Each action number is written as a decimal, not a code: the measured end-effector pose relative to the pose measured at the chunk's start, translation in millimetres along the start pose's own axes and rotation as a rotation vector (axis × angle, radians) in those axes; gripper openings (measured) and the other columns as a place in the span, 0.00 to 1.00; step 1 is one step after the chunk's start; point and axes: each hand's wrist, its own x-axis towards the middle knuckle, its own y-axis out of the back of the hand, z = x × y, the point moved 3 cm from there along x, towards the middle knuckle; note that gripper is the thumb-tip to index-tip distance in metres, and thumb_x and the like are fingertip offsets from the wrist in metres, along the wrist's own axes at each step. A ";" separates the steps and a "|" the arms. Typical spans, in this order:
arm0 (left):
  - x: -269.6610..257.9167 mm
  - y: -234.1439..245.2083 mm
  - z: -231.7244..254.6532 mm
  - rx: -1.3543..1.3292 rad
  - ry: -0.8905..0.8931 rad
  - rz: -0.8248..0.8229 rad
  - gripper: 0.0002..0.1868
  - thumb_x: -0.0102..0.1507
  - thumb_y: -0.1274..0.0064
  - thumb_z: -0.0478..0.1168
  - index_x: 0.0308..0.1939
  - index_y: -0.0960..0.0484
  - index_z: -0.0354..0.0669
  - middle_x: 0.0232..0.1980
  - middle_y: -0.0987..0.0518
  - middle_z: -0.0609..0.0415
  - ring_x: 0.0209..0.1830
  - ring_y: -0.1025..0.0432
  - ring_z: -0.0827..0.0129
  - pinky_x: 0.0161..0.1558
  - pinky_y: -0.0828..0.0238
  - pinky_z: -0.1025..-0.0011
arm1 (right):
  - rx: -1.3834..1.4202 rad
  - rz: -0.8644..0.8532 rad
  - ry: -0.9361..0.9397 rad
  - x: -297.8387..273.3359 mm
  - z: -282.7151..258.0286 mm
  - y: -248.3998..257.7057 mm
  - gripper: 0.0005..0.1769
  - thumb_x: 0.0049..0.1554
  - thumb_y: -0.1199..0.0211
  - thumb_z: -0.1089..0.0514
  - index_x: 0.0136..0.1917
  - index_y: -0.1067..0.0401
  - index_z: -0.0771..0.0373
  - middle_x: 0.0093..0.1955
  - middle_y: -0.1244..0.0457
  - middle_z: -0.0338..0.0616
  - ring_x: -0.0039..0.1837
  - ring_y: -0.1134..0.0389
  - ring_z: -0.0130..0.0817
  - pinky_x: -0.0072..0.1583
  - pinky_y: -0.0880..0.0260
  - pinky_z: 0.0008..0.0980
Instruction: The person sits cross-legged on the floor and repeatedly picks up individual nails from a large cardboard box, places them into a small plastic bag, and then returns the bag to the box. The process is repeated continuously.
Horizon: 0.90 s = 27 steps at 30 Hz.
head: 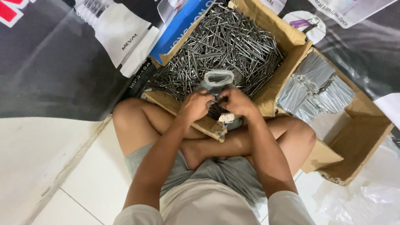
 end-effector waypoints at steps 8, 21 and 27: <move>-2.8 21.3 7.0 -0.029 -0.099 0.358 0.09 0.62 0.48 0.44 0.42 0.16 0.49 0.34 0.21 0.50 0.39 0.25 0.55 0.40 0.26 0.60 | 0.179 0.205 0.208 12.3 43.9 12.7 0.12 0.47 0.35 0.62 0.47 0.22 0.63 0.46 0.31 0.56 0.55 0.31 0.53 0.57 0.34 0.47; -6.1 20.8 15.1 -0.005 0.034 0.106 0.11 0.59 0.44 0.47 0.43 0.22 0.51 0.43 0.24 0.53 0.49 0.26 0.53 0.47 0.26 0.57 | 0.006 0.816 0.375 21.8 81.6 32.0 0.15 0.45 0.29 0.63 0.47 0.22 0.52 0.40 0.32 0.40 0.47 0.33 0.46 0.53 0.36 0.39; -5.5 1.9 -0.6 0.059 0.224 -0.169 0.11 0.56 0.44 0.44 0.42 0.17 0.52 0.45 0.20 0.49 0.50 0.25 0.53 0.47 0.26 0.56 | -0.192 0.865 0.350 21.7 63.3 29.9 0.25 0.42 0.31 0.63 0.55 0.25 0.51 0.40 0.33 0.42 0.49 0.36 0.46 0.54 0.43 0.40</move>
